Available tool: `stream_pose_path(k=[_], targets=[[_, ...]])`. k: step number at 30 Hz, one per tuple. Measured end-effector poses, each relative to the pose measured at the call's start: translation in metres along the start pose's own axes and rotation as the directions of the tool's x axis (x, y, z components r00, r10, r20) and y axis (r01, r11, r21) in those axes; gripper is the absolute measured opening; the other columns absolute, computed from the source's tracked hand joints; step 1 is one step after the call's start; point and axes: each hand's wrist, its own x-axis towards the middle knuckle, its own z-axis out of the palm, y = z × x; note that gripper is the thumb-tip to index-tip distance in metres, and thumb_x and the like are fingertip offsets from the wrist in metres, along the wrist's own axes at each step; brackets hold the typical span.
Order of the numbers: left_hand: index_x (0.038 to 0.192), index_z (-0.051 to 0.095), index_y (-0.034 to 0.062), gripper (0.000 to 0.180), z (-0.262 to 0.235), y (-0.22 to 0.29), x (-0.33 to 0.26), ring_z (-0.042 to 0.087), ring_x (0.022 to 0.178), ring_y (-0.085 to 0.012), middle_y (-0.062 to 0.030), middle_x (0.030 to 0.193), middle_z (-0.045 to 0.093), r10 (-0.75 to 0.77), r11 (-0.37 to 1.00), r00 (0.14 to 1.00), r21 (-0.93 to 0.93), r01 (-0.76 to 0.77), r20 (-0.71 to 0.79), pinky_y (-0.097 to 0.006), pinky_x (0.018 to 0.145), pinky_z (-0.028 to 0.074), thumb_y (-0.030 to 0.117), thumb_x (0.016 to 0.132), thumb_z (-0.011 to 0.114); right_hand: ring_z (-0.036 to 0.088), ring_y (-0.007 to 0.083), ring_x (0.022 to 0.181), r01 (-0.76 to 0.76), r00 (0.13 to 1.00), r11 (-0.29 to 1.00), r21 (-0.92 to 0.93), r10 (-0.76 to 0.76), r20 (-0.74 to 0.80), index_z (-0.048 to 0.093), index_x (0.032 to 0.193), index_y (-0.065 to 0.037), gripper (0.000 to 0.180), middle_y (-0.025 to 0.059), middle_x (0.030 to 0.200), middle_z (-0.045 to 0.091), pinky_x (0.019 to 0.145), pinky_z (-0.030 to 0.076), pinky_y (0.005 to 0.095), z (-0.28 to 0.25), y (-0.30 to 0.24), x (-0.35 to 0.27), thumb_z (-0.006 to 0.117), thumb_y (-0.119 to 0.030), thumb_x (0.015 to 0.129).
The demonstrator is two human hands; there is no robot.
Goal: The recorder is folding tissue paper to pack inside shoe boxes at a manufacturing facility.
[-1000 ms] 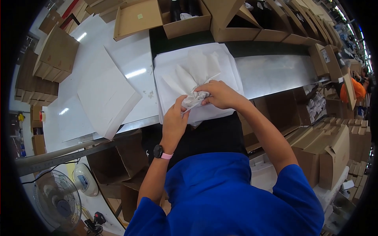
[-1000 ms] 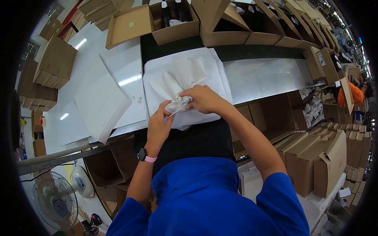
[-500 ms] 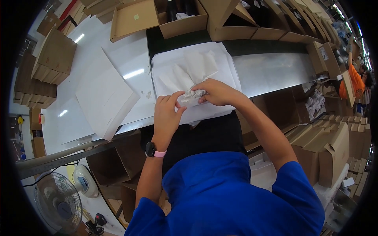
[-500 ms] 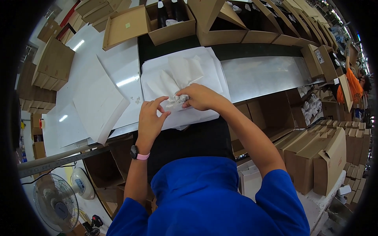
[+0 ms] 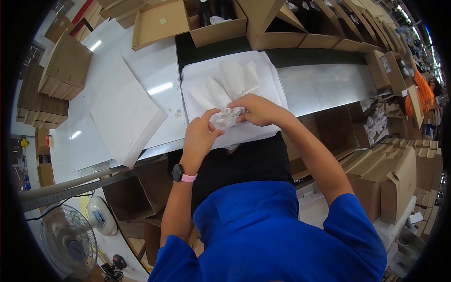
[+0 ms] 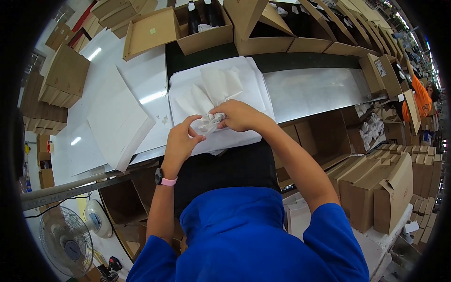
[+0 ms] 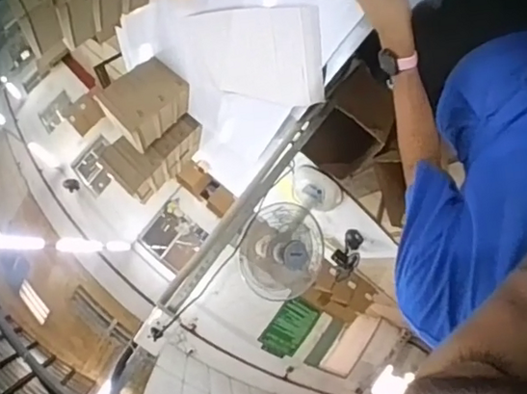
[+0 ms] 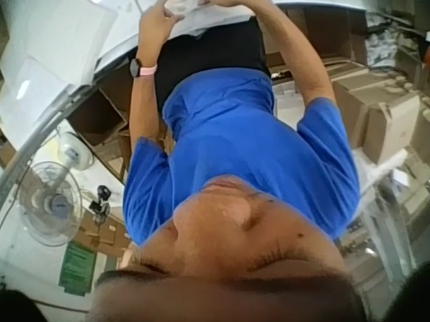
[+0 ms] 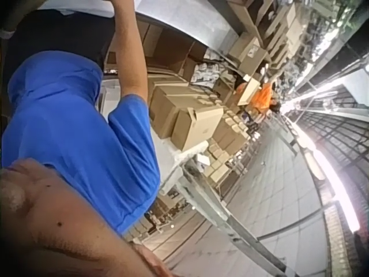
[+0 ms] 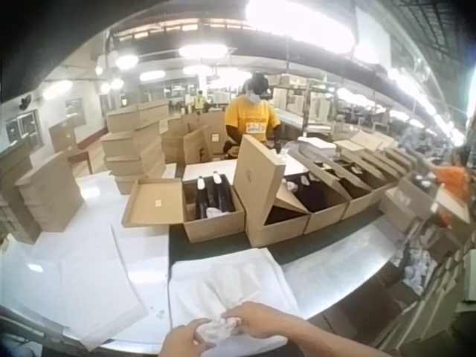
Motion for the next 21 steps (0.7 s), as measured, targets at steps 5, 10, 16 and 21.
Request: stream_pose_path(k=[5,10,16,21], targets=[[0.140,0.077,0.0128,0.069,0.003,0.013,0.008,0.074,0.098,-0.0337,-0.0134,0.101,0.079,0.193,0.970,0.964,0.184,-0.160,-0.182,-0.045,0.092,0.057,0.019,0.076,0.102,0.071,0.0439,0.125,-0.037,0.999,0.999,-0.009,0.037,0.034,0.078,0.145,-0.009,0.051,0.0238,0.129,0.079,0.110,0.054,0.0507,-0.004,0.002,0.000,0.088,-0.021,0.097],[0.132,0.077,0.0044,0.057,0.036,0.026,0.011,0.075,0.108,-0.0399,-0.0189,0.123,0.076,0.397,0.914,0.879,0.195,-0.355,-0.263,-0.050,0.094,0.059,0.020,0.082,0.099,0.070,0.0440,0.126,-0.074,0.990,0.996,0.043,0.068,0.126,0.076,0.143,-0.004,0.047,0.0251,0.131,0.078,0.113,0.052,0.0481,-0.012,-0.005,0.009,0.083,-0.012,0.098],[0.118,0.076,-0.0021,0.027,0.043,0.011,0.027,0.075,0.104,-0.0435,-0.0226,0.112,0.077,0.321,0.947,0.935,0.081,-0.311,-0.151,-0.051,0.088,0.059,0.014,0.097,0.084,0.073,0.0425,0.124,-0.083,0.994,0.978,0.189,0.068,0.083,0.066,0.152,-0.008,0.056,0.0242,0.130,0.079,0.110,0.054,0.0466,-0.009,0.009,0.005,0.082,-0.013,0.099],[0.108,0.082,-0.0058,0.021,0.042,0.006,0.051,0.080,0.088,-0.0420,-0.0244,0.096,0.082,0.218,0.974,0.969,-0.028,-0.223,-0.112,-0.047,0.082,0.061,0.009,0.094,0.085,0.075,0.0411,0.122,-0.089,0.996,0.971,0.220,0.087,0.018,0.054,0.161,-0.011,0.068,0.0235,0.131,0.079,0.110,0.054,0.0459,-0.015,0.009,-0.002,0.084,-0.019,0.100]])
